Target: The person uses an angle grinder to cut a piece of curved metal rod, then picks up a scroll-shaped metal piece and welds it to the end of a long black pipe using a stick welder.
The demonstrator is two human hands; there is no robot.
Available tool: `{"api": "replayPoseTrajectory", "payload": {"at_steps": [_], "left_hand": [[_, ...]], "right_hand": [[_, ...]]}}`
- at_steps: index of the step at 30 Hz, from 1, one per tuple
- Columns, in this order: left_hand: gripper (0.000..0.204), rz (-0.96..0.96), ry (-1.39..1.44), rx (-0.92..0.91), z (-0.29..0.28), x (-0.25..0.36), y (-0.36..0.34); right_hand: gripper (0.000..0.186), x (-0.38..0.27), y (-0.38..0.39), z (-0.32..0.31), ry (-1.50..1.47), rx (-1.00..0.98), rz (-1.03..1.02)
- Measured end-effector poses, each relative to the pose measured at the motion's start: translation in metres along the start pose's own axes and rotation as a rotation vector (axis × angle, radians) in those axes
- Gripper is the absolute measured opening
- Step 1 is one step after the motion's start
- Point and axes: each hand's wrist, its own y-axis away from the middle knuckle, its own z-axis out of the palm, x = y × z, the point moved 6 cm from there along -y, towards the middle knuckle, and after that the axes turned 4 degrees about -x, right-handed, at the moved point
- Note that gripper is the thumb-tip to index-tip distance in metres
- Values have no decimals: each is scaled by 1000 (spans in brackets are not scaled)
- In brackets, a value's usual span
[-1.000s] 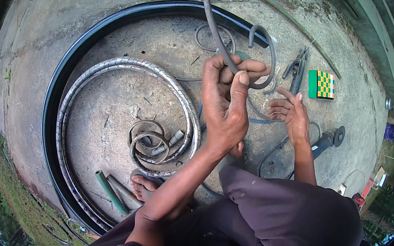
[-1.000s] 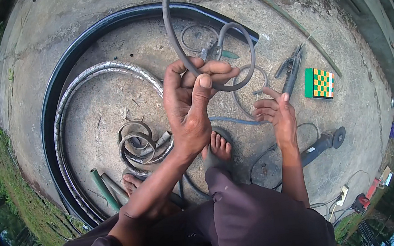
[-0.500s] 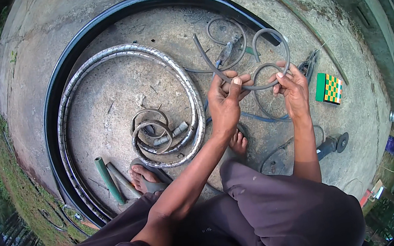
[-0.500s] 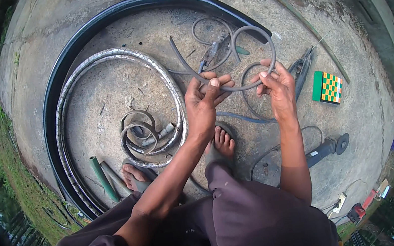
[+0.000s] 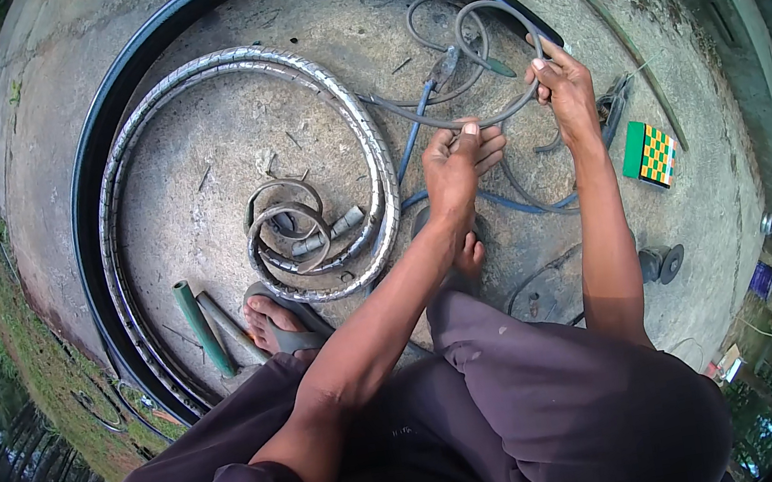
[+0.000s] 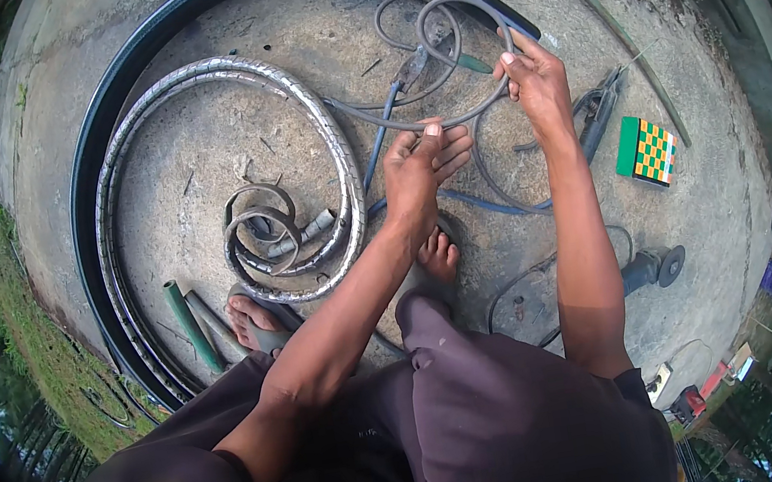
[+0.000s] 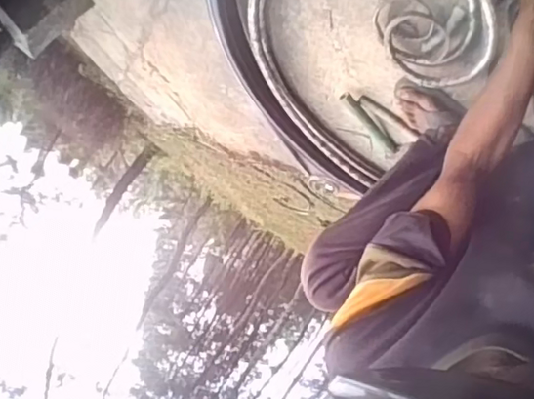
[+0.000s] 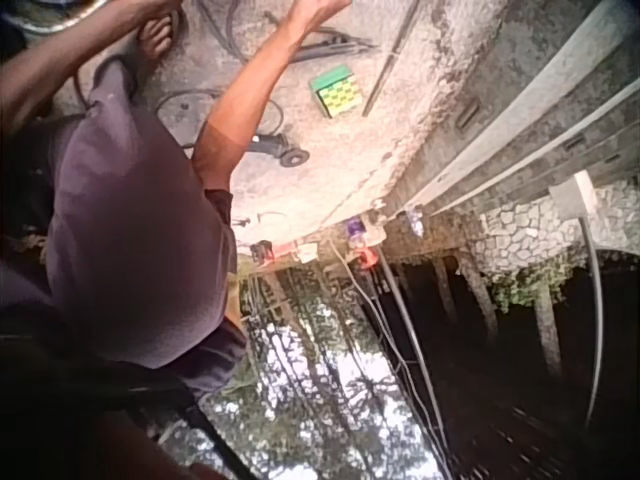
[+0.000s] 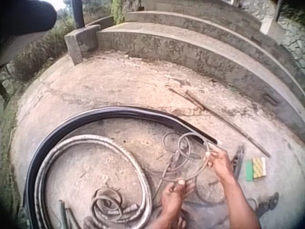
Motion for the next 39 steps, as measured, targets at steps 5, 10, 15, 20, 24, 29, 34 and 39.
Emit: {"api": "replayPoseTrajectory", "payload": {"at_steps": [5, 10, 15, 20, 24, 29, 34, 39], "left_hand": [[31, 19, 6, 35, -4, -2, -8], [32, 29, 11, 53, -8, -1, -12], [32, 27, -9, 44, -9, 0, -10], [27, 30, -236, -28, -17, 6, -5], [21, 68, -865, -106, -11, 39, 6], [29, 569, -1508, -130, 4, 76, 31], [44, 988, -1783, -91, 12, 87, 38], [56, 971, -1955, -51, 1, 83, 13]], "right_hand": [[42, 8, -13, 8, -8, -21, -8], [38, 6, -17, 13, 24, -9, -4], [35, 9, -19, 15, 25, -9, -16], [35, 16, -14, 14, -179, -27, -8], [35, 27, -11, 15, -349, -18, -29], [36, 37, -6, 32, -560, -58, -24], [37, 49, -6, 43, -739, -72, 28], [36, 47, -22, 58, -736, -106, 9]]}}
